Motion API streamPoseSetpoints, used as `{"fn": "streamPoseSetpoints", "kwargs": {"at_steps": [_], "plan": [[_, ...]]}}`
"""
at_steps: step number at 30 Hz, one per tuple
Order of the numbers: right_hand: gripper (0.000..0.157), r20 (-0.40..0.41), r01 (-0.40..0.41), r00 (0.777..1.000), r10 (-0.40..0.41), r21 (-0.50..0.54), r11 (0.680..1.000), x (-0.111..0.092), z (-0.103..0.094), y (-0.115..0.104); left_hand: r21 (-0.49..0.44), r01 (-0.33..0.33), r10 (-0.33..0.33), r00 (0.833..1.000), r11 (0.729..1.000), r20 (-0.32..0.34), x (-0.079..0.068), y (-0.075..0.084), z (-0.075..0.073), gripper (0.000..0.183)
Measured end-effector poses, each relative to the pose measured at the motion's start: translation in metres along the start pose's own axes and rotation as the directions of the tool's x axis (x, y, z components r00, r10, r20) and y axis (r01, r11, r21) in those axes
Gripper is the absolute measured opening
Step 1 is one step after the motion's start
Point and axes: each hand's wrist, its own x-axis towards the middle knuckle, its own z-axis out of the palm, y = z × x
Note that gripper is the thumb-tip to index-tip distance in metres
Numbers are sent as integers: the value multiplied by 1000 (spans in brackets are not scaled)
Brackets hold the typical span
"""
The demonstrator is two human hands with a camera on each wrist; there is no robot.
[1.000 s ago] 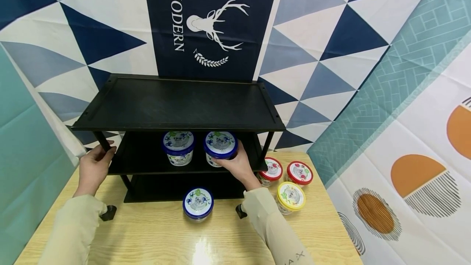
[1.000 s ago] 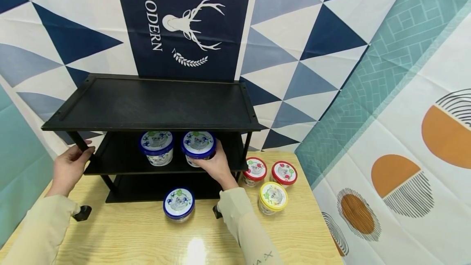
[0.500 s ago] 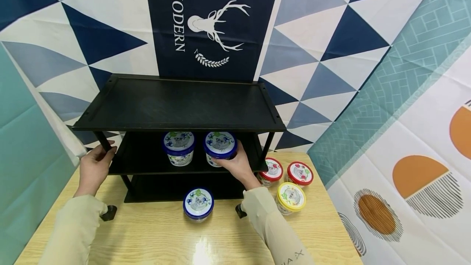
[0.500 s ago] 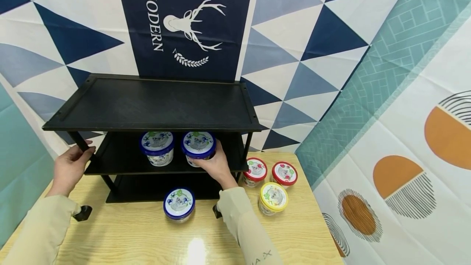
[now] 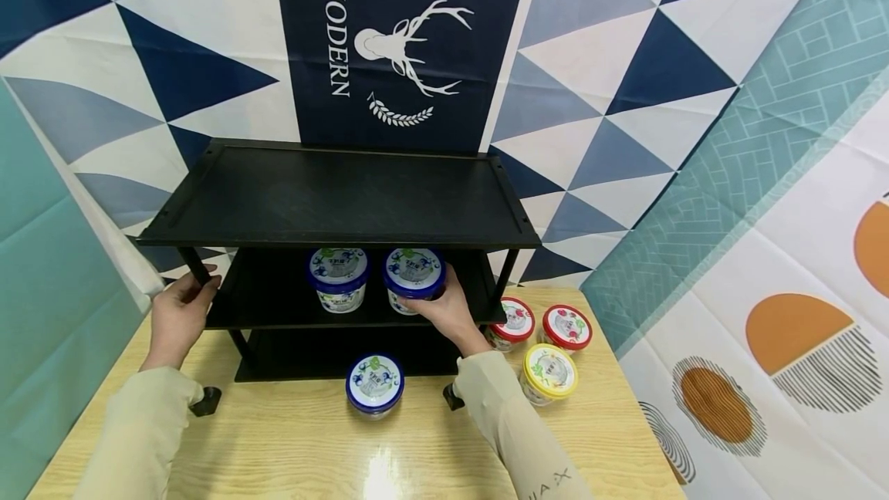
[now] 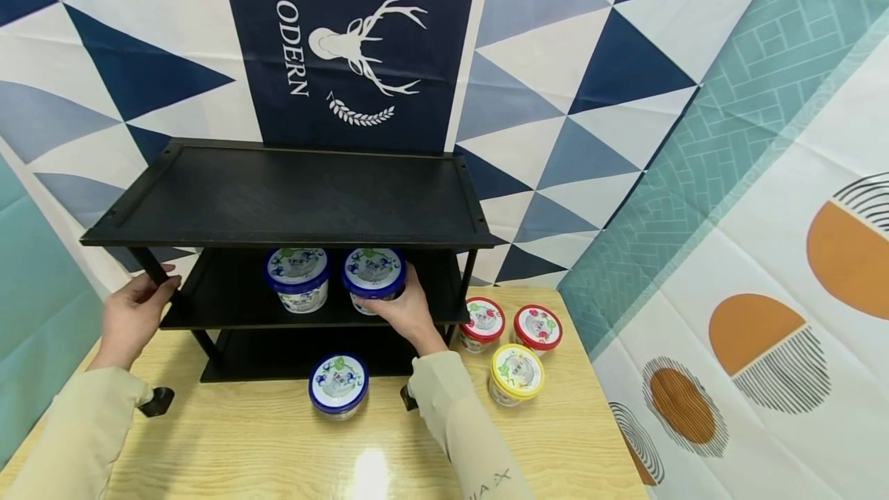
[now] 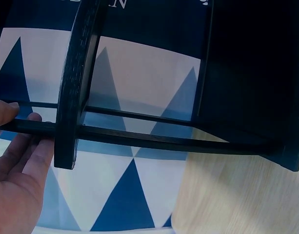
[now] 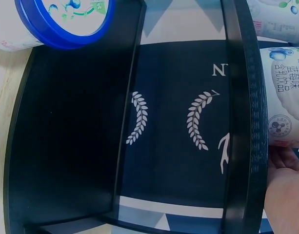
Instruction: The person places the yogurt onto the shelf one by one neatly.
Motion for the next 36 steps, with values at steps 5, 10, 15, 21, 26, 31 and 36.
{"fn": "streamPoseSetpoints", "kwargs": {"at_steps": [5,10,15,21,26,31,36], "plan": [[90,2,-4,1000,4,-7,1000,0,0,0,3,6,-7,1000,1000,7,-1,0,0,28],[91,2,-8,1000,8,-15,1000,1,1,0,-3,7,-7,1000,1000,10,0,0,0,28],[89,2,-8,1000,8,-18,1000,2,1,-1,-2,8,-8,1000,1000,8,0,0,0,26],[89,10,-4,1000,4,-30,1000,4,2,-1,-3,8,-8,1000,1000,1,0,0,0,24],[89,21,2,1000,-2,-30,1000,5,3,-2,1,14,-14,1000,1000,1,1,-1,0,24],[89,31,0,1000,1,-35,999,7,3,-2,7,11,-11,1000,1000,1,1,-1,0,25],[91,33,-19,999,20,-50,999,9,3,-1,-1,9,-9,1000,1000,8,0,-1,0,24]]}}
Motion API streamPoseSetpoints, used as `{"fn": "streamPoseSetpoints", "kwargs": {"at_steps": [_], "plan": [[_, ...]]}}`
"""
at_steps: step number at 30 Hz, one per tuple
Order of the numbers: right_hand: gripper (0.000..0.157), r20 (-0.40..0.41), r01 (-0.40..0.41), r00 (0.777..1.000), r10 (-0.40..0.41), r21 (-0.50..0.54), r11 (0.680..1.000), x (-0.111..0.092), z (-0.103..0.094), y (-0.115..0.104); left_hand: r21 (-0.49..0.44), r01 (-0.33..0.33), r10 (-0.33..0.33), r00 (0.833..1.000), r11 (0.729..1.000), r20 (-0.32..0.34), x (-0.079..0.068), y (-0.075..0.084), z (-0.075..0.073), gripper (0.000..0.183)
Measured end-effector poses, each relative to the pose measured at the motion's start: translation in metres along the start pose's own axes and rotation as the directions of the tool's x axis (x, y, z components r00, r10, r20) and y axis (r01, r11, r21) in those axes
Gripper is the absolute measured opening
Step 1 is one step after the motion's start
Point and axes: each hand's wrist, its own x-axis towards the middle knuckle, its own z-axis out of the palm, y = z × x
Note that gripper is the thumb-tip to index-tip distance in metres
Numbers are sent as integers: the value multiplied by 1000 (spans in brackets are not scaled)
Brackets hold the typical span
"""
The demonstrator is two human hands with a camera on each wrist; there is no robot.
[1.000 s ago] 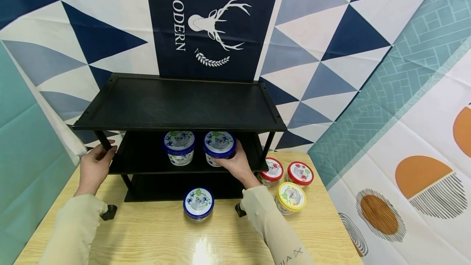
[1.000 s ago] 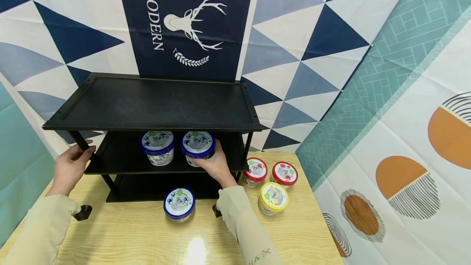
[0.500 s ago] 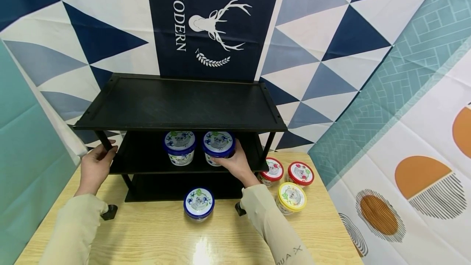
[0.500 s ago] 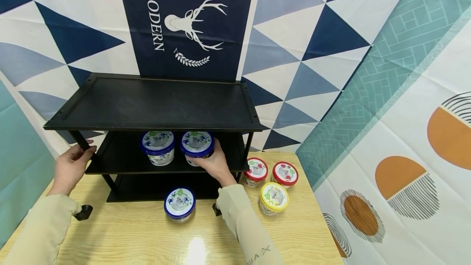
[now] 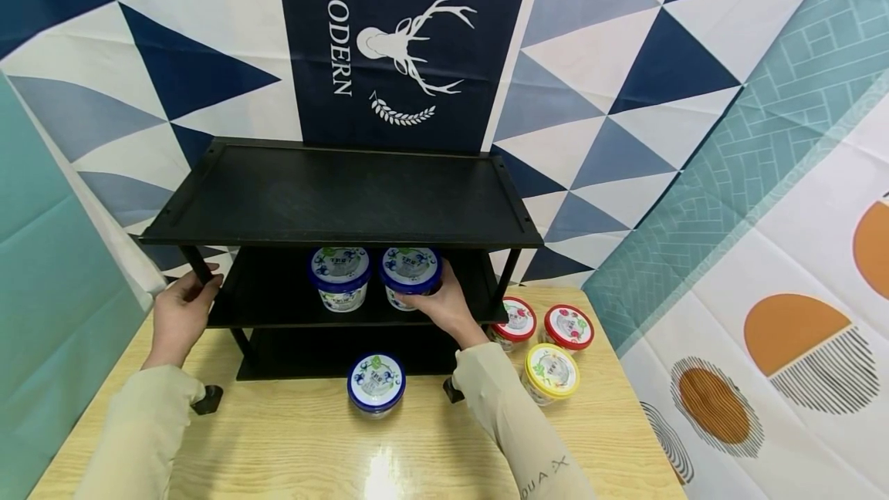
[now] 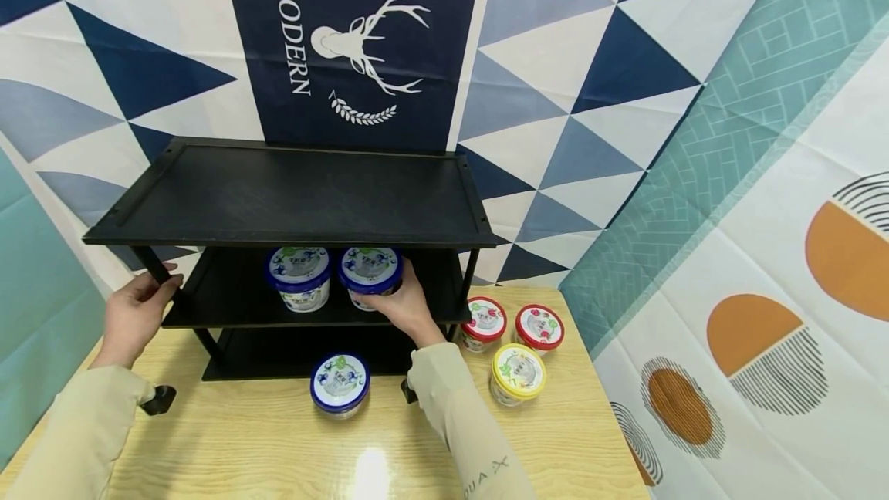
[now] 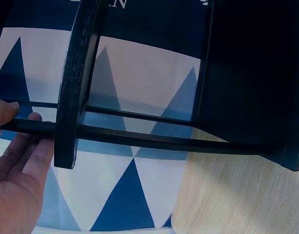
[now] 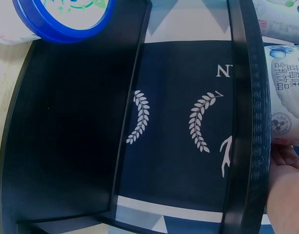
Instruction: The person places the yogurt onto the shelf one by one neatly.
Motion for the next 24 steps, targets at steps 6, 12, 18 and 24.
{"fn": "streamPoseSetpoints", "kwargs": {"at_steps": [6,12,18,24], "plan": [[89,8,4,1000,-4,5,1000,1,0,1,-10,2,-2,1000,1000,13,-1,0,-1,26],[89,19,3,1000,-3,14,1000,1,1,0,-12,-2,2,1000,1000,0,0,0,0,25],[90,37,-11,999,10,8,1000,2,0,-1,-10,1,-1,1000,1000,9,-1,0,0,26],[90,44,-10,999,10,-4,1000,3,0,-2,-13,6,-6,1000,1000,9,-1,1,0,24]]}}
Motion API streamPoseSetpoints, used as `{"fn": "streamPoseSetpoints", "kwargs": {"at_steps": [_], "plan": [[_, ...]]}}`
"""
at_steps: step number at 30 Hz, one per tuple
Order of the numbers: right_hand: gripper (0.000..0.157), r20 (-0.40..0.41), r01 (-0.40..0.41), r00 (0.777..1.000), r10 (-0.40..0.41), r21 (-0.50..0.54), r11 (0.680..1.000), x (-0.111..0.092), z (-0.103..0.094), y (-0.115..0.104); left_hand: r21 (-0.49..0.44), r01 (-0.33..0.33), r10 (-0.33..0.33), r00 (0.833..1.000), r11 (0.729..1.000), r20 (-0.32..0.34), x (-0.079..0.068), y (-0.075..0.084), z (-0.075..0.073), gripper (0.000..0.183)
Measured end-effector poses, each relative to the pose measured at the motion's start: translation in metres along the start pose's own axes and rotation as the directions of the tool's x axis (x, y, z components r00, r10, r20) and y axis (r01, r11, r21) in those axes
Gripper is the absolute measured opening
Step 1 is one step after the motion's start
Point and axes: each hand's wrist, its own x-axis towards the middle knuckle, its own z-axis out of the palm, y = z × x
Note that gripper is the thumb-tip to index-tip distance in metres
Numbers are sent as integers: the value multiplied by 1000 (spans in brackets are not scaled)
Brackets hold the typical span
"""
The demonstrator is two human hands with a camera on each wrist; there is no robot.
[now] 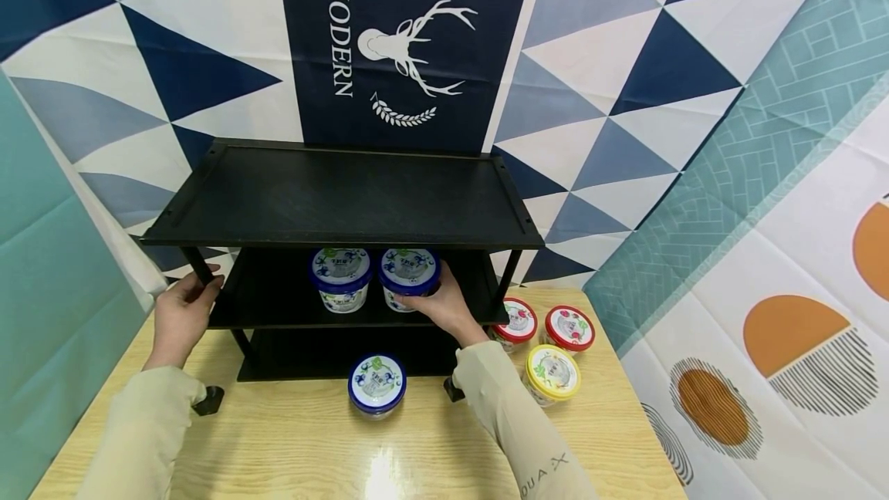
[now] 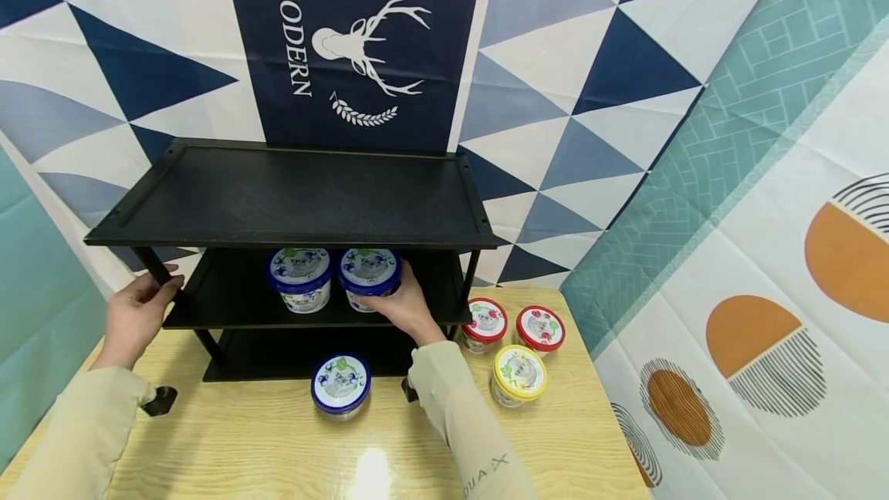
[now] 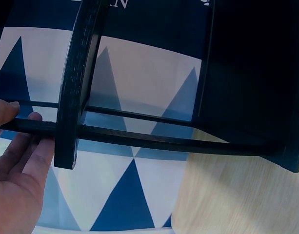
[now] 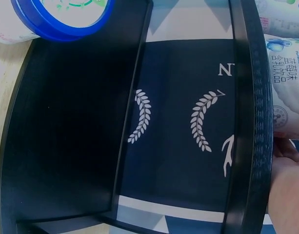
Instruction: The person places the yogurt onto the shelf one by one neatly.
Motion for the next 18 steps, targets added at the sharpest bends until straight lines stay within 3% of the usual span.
{"fn": "streamPoseSetpoints", "kwargs": {"at_steps": [18], "plan": [[89,35,-59,998,60,-36,998,1,-4,-1,-2,3,-3,1000,1000,8,0,0,0,26]]}}
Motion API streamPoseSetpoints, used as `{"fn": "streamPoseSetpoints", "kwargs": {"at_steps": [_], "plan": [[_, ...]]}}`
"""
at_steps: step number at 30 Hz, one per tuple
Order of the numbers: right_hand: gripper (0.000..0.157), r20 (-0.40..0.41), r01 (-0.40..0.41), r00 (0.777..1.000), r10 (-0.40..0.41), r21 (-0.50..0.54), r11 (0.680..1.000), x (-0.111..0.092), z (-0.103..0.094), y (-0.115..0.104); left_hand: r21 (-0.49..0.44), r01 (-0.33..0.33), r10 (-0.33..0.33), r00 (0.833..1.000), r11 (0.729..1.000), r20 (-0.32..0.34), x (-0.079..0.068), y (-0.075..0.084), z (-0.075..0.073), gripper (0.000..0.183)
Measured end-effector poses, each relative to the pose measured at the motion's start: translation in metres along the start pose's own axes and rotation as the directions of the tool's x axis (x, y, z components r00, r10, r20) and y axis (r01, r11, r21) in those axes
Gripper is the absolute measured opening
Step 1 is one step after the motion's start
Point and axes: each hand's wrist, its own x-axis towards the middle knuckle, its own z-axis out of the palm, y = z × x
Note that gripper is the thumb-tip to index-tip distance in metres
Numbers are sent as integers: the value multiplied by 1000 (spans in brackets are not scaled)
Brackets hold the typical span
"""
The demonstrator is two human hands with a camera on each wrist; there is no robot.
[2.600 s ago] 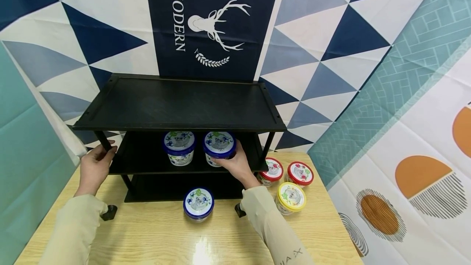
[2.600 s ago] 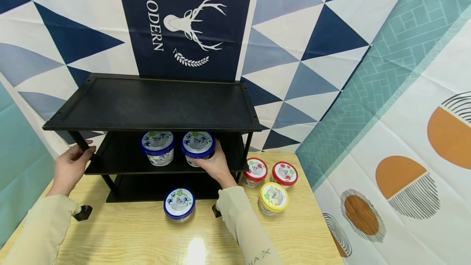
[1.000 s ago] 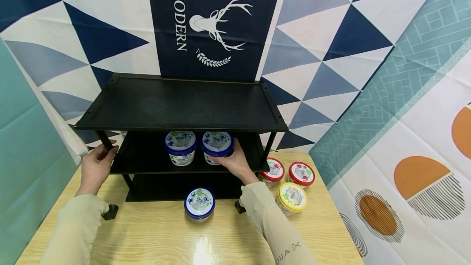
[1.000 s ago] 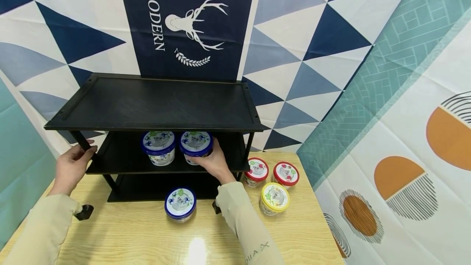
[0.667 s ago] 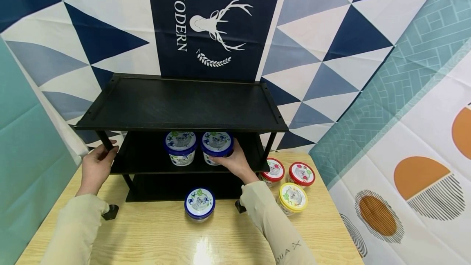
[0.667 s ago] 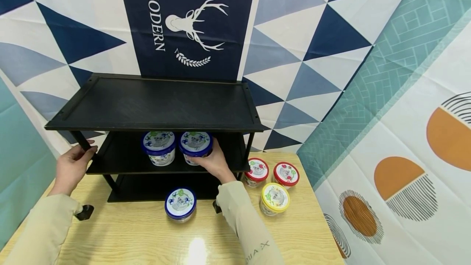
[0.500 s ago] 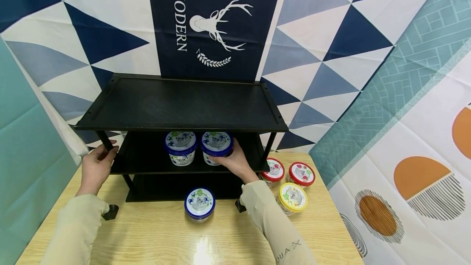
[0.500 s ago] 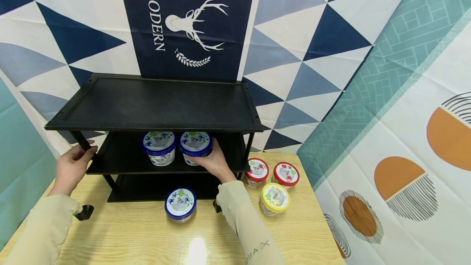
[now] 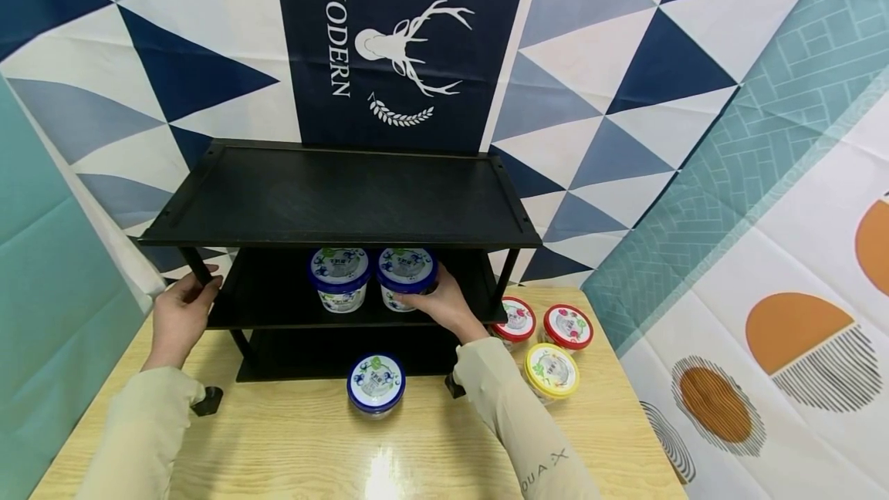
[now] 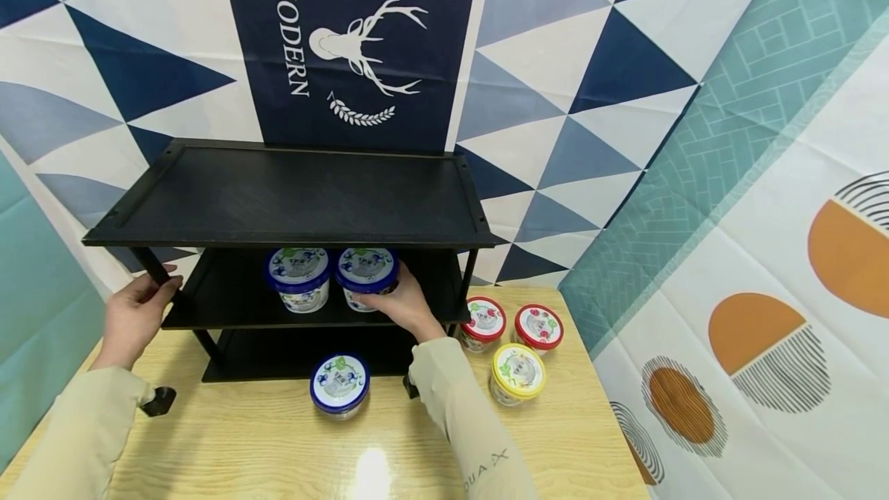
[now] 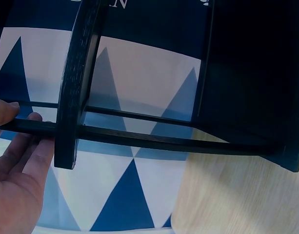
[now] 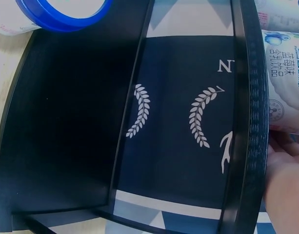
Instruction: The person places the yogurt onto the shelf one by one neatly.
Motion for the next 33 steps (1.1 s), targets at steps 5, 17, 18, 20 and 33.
{"fn": "streamPoseSetpoints", "kwargs": {"at_steps": [5,17,18,20,33], "plan": [[89,5,-6,1000,6,-4,1000,0,1,-2,11,2,-2,1000,1000,3,0,0,-1,28],[88,3,-9,1000,9,4,1000,0,1,0,22,3,-3,1000,1000,4,1,0,-1,30],[88,3,-9,1000,9,4,1000,0,1,0,20,4,-4,1000,1000,7,1,0,-2,31],[88,3,-6,1000,6,2,1000,0,1,1,17,3,-3,1000,1000,12,0,0,-1,32],[82,4,19,1000,-19,11,1000,-7,-7,6,23,-2,3,1000,1000,-21,1,-2,0,24]]}}
